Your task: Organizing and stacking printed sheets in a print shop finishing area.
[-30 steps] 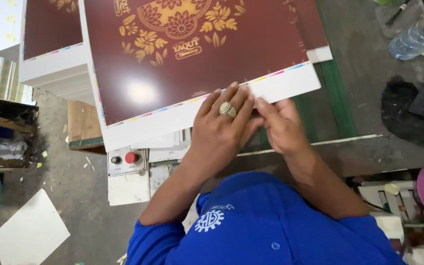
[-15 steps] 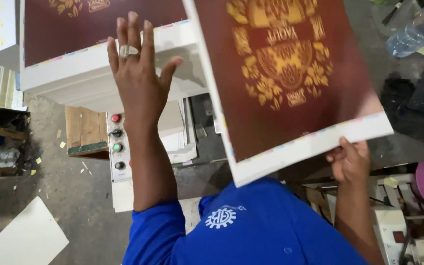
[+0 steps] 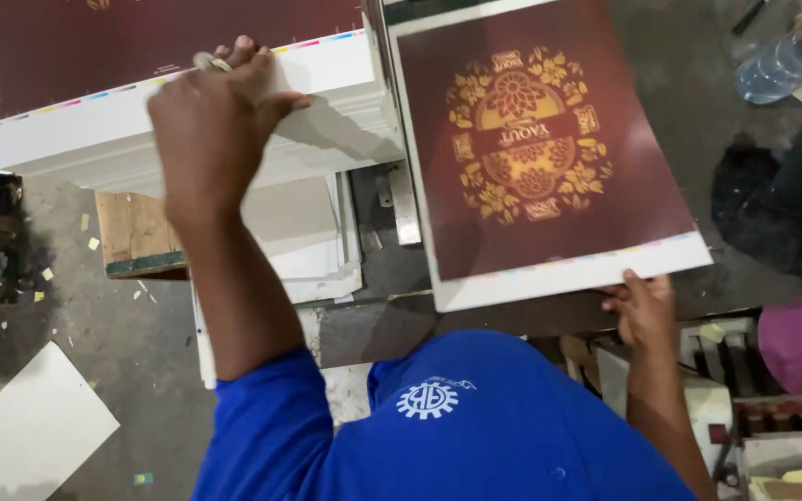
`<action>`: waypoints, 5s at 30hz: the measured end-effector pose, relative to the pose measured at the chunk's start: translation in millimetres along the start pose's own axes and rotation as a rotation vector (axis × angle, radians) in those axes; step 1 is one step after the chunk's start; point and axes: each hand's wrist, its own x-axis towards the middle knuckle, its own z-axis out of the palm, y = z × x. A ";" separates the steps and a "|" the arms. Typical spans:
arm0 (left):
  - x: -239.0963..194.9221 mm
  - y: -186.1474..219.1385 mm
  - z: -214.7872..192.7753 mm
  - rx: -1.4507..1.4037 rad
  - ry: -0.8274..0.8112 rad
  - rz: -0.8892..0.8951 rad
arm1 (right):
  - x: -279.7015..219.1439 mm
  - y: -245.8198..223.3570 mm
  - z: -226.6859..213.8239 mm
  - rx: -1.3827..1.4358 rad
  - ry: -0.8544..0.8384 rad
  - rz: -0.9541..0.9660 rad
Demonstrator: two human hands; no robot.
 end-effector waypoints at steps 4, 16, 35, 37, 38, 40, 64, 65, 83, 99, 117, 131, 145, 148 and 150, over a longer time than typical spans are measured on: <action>11.7 2.1 -39.9 0.128 -0.390 -0.136 | 36.7 -13.9 40.3 -0.026 -0.095 0.003; -6.1 8.3 -9.3 -0.166 0.333 -0.046 | 158.4 -15.7 81.4 0.068 -0.259 0.201; -93.0 193.2 -108.1 -0.491 0.217 0.239 | -27.9 -150.0 200.6 0.329 -0.503 -0.054; -98.7 163.9 -109.2 -0.524 0.253 0.175 | -19.3 -141.2 167.3 0.295 -0.408 -0.119; -100.3 147.3 -99.7 -0.419 0.297 0.045 | -12.8 -132.6 148.1 0.276 -0.329 -0.116; -94.1 113.3 -68.9 -0.317 0.334 -0.088 | -5.7 -113.6 111.0 0.252 -0.245 -0.106; -1.5 -37.4 -27.0 -0.096 0.147 0.360 | 81.1 15.7 22.9 -0.055 -0.032 0.003; -2.1 -34.9 -32.0 -0.176 0.167 0.336 | 91.6 10.5 33.6 -0.062 -0.053 -0.015; -57.3 153.9 -33.7 -0.358 0.518 0.253 | -1.9 -116.3 213.3 -0.191 -0.621 -0.081; -59.5 69.2 -23.4 -0.267 0.215 -0.149 | 13.4 -88.2 86.5 0.218 -0.258 -0.131; 3.3 -41.9 -17.1 -0.191 -0.079 0.171 | 28.0 4.4 4.1 -0.042 -0.088 0.031; -20.9 6.2 -38.7 0.212 0.403 0.029 | 122.4 -21.8 83.3 -0.107 -0.147 0.086; -67.0 206.9 -37.6 -0.314 0.256 0.407 | -20.5 -146.0 226.8 0.304 -0.772 -0.079; -67.9 191.8 -64.7 -0.325 0.217 0.437 | -15.4 -152.6 208.1 0.321 -0.496 -0.031; -67.3 166.9 -82.7 -0.339 0.254 0.333 | -8.8 -148.4 174.8 0.277 -0.389 -0.083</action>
